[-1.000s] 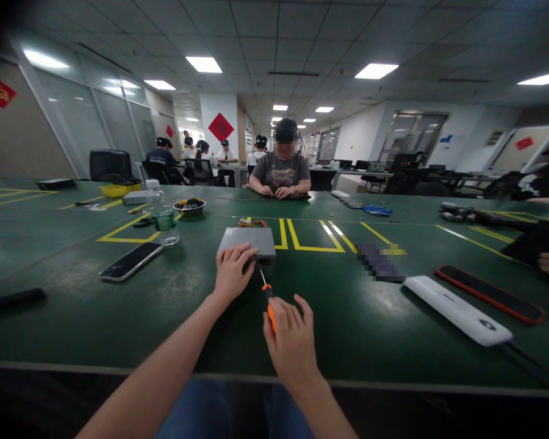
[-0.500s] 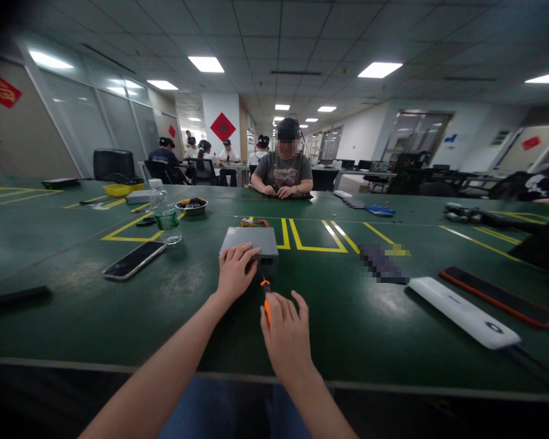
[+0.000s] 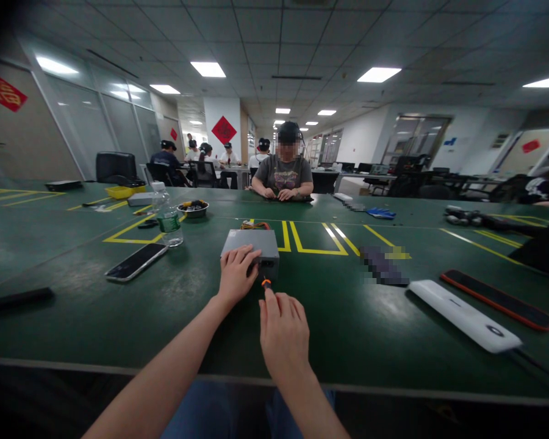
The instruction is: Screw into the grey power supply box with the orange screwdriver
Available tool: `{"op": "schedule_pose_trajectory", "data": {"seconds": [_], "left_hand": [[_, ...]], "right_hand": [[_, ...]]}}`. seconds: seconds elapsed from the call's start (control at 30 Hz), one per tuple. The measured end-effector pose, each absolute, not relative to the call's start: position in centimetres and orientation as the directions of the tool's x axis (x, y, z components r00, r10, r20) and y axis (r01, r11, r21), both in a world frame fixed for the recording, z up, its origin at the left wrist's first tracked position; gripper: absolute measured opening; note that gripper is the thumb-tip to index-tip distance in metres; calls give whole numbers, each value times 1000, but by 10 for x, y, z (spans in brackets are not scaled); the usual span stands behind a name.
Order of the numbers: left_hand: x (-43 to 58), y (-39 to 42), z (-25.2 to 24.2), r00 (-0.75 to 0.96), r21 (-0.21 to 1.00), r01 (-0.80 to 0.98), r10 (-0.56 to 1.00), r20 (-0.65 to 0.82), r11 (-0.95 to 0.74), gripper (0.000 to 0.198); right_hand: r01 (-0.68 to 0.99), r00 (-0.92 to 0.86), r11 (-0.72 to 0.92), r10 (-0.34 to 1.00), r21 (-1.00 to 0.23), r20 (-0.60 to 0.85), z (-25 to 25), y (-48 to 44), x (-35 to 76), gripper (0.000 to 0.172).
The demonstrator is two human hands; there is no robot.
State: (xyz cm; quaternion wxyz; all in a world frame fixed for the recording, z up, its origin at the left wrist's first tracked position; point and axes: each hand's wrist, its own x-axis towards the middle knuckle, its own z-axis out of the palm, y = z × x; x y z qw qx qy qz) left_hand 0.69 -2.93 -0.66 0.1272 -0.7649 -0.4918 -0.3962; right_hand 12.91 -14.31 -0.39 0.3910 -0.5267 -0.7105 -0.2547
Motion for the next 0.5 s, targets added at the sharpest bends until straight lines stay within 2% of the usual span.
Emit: {"op": "schedule_pose_trajectory", "data": {"seconds": [0.17, 0.27, 0.4, 0.5], "left_hand": [[6, -30, -7, 205, 188, 855, 647, 735, -484, 32], [6, -30, -8, 210, 179, 849, 628, 750, -497, 33], [6, -26, -12, 220, 156, 841, 592, 775, -518, 35], [5, -24, -15, 221, 159, 825, 569, 792, -542, 34]], "right_hand": [[952, -128, 293, 654, -93, 745, 0, -152, 130, 31], [954, -201, 300, 666, -11, 718, -6, -157, 123, 34], [944, -301, 297, 601, 143, 741, -14, -154, 119, 32], [957, -267, 257, 612, 133, 745, -9, -151, 123, 28]]}}
